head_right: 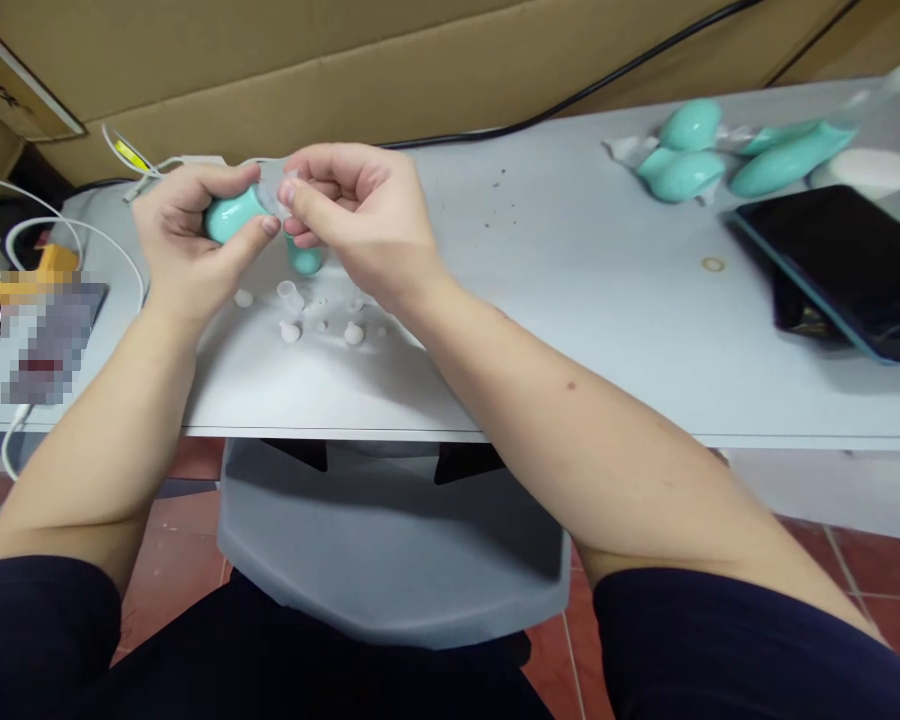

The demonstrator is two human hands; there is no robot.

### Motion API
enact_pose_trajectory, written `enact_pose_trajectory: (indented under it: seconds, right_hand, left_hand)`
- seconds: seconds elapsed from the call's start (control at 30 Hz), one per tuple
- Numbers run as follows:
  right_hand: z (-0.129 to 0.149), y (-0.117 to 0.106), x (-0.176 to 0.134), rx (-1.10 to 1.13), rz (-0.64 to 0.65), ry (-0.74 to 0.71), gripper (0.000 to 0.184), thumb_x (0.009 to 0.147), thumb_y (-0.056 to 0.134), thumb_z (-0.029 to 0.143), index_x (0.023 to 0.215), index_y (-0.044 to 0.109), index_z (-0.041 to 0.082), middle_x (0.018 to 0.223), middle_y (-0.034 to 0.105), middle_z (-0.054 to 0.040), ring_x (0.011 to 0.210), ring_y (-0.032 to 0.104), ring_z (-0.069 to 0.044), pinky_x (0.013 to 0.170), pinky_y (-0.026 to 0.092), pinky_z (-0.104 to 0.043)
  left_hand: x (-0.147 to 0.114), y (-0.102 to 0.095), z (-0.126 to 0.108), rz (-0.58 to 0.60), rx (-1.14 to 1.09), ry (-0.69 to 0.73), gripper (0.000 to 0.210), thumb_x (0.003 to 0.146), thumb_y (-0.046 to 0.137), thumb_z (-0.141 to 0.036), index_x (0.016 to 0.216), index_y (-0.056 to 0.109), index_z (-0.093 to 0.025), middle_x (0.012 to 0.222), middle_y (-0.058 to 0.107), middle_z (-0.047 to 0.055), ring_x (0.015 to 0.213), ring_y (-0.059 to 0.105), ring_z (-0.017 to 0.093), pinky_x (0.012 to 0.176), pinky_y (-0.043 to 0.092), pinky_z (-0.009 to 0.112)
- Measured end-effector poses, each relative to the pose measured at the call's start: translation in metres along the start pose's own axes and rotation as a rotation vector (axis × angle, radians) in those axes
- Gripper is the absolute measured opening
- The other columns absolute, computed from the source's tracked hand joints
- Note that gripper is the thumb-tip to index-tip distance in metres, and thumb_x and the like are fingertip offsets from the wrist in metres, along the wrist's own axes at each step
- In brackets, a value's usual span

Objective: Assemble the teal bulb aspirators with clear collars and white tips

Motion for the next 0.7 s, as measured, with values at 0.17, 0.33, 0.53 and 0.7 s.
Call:
enact_pose_trajectory:
  seconds: [0.17,0.33,0.53,0.7]
  right_hand:
    - [0.003,0.001,0.002,-0.022,0.083,0.016,0.019,0.094,0.103,0.041,0.088,0.089,0.030,0.088,0.078,0.0004,0.085,0.075,-0.022,0.087,0.070,-0.036]
    - [-0.002,-0.007,0.008,-0.163,0.160,0.019,0.022,0.094,0.103,0.048,0.090,0.090,0.030,0.082,0.081,-0.0011,0.079,0.076,-0.025,0.084,0.070,-0.042]
    - [-0.002,-0.005,0.008,-0.224,0.235,0.043,0.017,0.091,0.103,0.045,0.092,0.091,0.033,0.085,0.082,-0.0005,0.080,0.077,-0.025,0.085,0.070,-0.042]
    - [0.002,-0.003,0.006,-0.188,0.176,-0.026,0.023,0.095,0.104,0.049,0.090,0.092,0.030,0.079,0.078,-0.0009,0.075,0.072,-0.024,0.079,0.067,-0.040]
  left_hand:
    - [0.000,-0.001,0.002,0.051,0.031,0.006,0.058,0.101,0.070,-0.078,0.135,0.078,-0.032,0.141,0.083,0.007,0.150,0.068,0.038,0.122,0.060,0.056]
    - [0.000,-0.001,0.002,0.092,-0.028,0.109,0.047,0.100,0.073,-0.070,0.124,0.081,-0.031,0.136,0.083,0.010,0.145,0.073,0.041,0.124,0.059,0.059]
    - [0.002,-0.007,0.004,0.069,0.059,0.097,0.038,0.095,0.079,-0.065,0.115,0.083,-0.033,0.127,0.085,0.008,0.133,0.079,0.039,0.121,0.063,0.059]
    - [0.002,-0.010,0.002,0.065,0.045,0.099,0.041,0.095,0.078,-0.066,0.116,0.084,-0.032,0.127,0.085,0.006,0.132,0.080,0.038,0.122,0.063,0.060]
Point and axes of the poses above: each hand's wrist, its own x-axis towards the middle knuckle, its own y-axis out of the palm, z = x × y, the point moved 8 cm from there along x, towards the middle knuckle
